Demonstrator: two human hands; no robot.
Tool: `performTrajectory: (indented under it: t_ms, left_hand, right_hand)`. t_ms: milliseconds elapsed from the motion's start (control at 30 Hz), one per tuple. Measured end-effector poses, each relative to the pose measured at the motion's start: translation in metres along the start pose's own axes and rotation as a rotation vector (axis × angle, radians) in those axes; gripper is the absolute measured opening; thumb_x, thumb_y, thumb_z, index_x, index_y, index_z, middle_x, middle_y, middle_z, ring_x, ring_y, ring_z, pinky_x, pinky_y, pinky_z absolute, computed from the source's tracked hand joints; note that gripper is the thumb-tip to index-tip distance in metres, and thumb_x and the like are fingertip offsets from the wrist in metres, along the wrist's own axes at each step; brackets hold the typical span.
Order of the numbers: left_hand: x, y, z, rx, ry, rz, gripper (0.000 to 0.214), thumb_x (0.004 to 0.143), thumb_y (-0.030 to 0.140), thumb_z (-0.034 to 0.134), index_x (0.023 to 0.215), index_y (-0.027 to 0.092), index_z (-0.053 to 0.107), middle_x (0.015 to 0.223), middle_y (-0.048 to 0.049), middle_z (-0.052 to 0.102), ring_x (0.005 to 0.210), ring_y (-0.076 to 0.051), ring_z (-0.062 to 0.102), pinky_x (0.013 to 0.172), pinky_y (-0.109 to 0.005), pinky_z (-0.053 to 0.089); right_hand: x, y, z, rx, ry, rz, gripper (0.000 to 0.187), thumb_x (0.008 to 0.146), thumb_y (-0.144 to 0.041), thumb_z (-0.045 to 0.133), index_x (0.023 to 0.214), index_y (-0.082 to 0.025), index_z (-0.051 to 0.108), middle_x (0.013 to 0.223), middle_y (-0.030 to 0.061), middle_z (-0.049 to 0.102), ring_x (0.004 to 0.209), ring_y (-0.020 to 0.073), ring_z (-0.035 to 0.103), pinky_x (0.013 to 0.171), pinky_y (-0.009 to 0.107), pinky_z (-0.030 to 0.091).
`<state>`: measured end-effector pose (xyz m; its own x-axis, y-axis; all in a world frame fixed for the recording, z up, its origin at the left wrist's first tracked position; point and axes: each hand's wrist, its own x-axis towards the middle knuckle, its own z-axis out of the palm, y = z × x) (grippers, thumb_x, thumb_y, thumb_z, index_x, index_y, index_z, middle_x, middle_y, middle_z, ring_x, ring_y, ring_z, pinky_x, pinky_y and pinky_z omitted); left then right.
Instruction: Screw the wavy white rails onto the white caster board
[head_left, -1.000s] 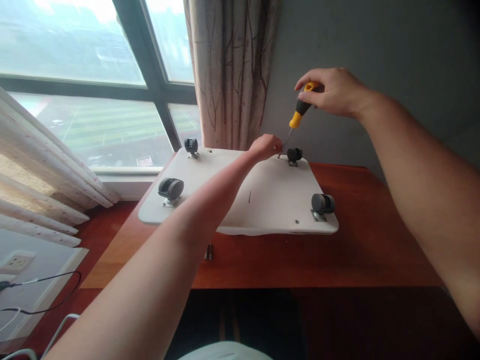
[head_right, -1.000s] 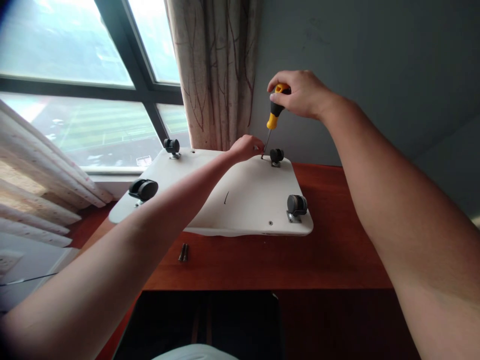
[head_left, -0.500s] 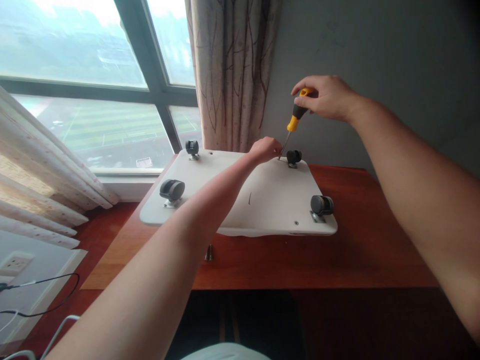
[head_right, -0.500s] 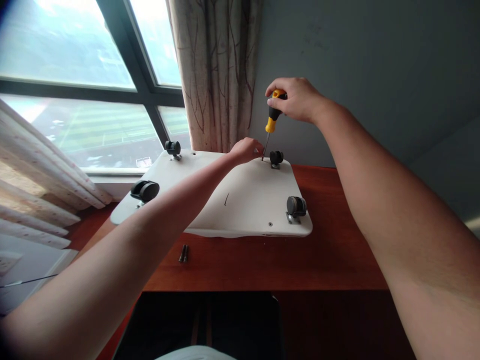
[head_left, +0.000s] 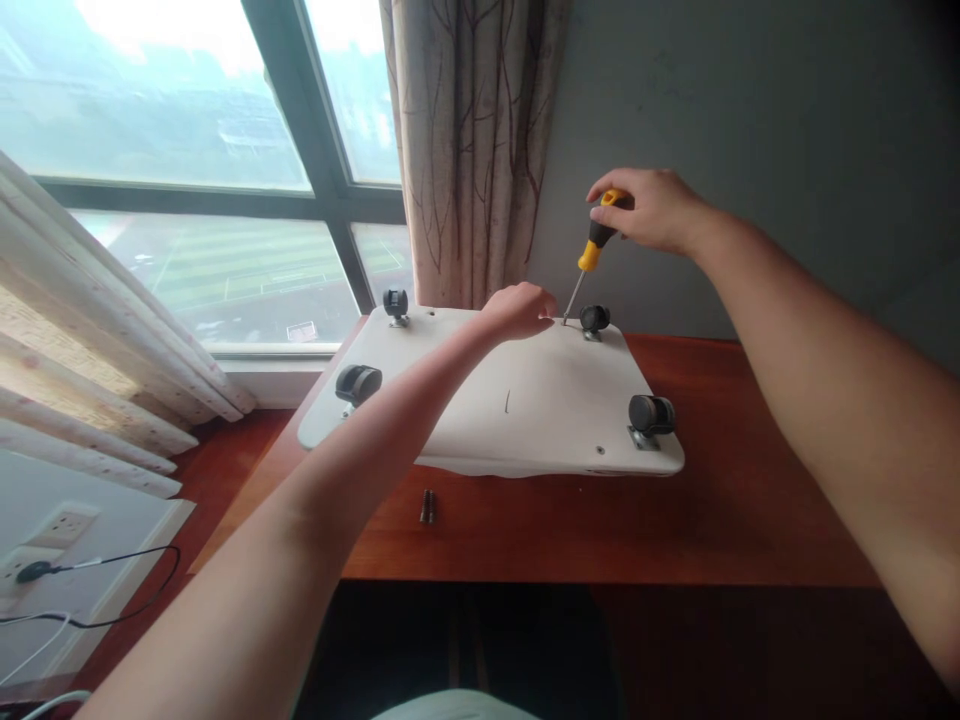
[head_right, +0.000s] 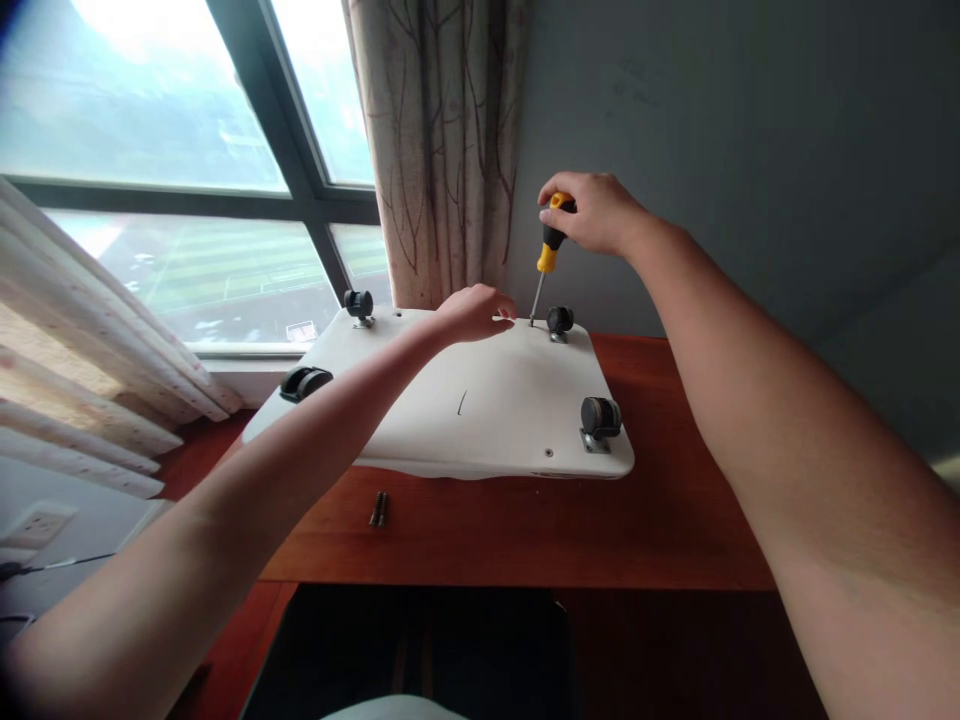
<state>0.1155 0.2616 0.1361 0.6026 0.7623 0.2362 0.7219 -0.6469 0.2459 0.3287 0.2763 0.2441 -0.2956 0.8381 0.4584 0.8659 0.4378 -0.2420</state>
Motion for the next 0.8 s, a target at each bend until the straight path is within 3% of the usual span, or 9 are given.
performTrajectory:
  t_ms: [133,300,433,533,667,800]
  left_hand:
    - [-0.06,0.014,-0.027,0.009,0.079,0.059,0.022,0.092,0.031,0.061,0.105,0.023,0.078,0.107,-0.0053,0.077,0.093,-0.023,0.07,0.074,-0.029,0.049]
    - [-0.162,0.024,-0.04,-0.195,0.255,-0.019,0.026,0.098,0.032,0.054,0.11,0.022,0.075,0.111,-0.006,0.076,0.061,-0.012,0.063,0.065,-0.028,0.051]
    - [-0.235,0.027,-0.018,-0.315,0.458,-0.154,0.02,0.097,0.03,0.056,0.105,0.025,0.074,0.102,-0.0031,0.076,0.054,-0.01,0.056,0.053,-0.025,0.048]
    - [-0.272,0.028,0.01,-0.334,0.615,-0.262,0.018,0.097,0.026,0.056,0.106,0.024,0.072,0.11,-0.0048,0.075,0.051,-0.008,0.052,0.05,-0.025,0.048]
    - [-0.3,0.026,0.045,-0.242,0.718,-0.235,0.029,0.096,0.016,0.056,0.121,0.026,0.067,0.128,-0.0086,0.069,0.055,-0.007,0.055,0.057,-0.025,0.053]
    - [-0.309,0.023,0.065,-0.153,0.692,-0.181,0.043,0.096,0.011,0.054,0.134,0.028,0.06,0.138,-0.0121,0.064,0.076,-0.013,0.071,0.067,-0.024,0.059]
  right_hand:
    - [-0.001,0.005,0.01,0.015,-0.024,0.025,0.024,0.089,-0.034,0.067,0.112,-0.026,0.069,0.106,0.0046,0.073,0.091,0.0194,0.055,0.088,0.033,0.041]
    - [-0.009,0.007,0.011,-0.031,0.017,0.081,0.02,0.09,-0.037,0.067,0.105,-0.026,0.067,0.101,0.008,0.072,0.091,0.0244,0.058,0.086,0.038,0.041]
    - [-0.015,0.003,0.009,-0.158,0.047,0.222,0.027,0.088,-0.053,0.065,0.091,-0.026,0.064,0.097,0.0125,0.071,0.093,0.0302,0.06,0.084,0.044,0.043]
    - [-0.012,0.006,0.01,-0.163,0.044,0.306,0.026,0.088,-0.052,0.061,0.095,-0.027,0.065,0.103,0.0133,0.071,0.094,0.0326,0.062,0.082,0.047,0.047]
    - [-0.003,0.017,0.013,0.067,-0.059,0.244,0.028,0.083,-0.035,0.064,0.11,-0.03,0.067,0.12,0.0068,0.071,0.098,0.0278,0.064,0.081,0.041,0.052]
    - [-0.003,0.015,0.019,-0.061,0.016,0.188,0.036,0.084,-0.039,0.065,0.117,-0.026,0.066,0.115,0.0108,0.071,0.104,0.0315,0.064,0.092,0.047,0.05]
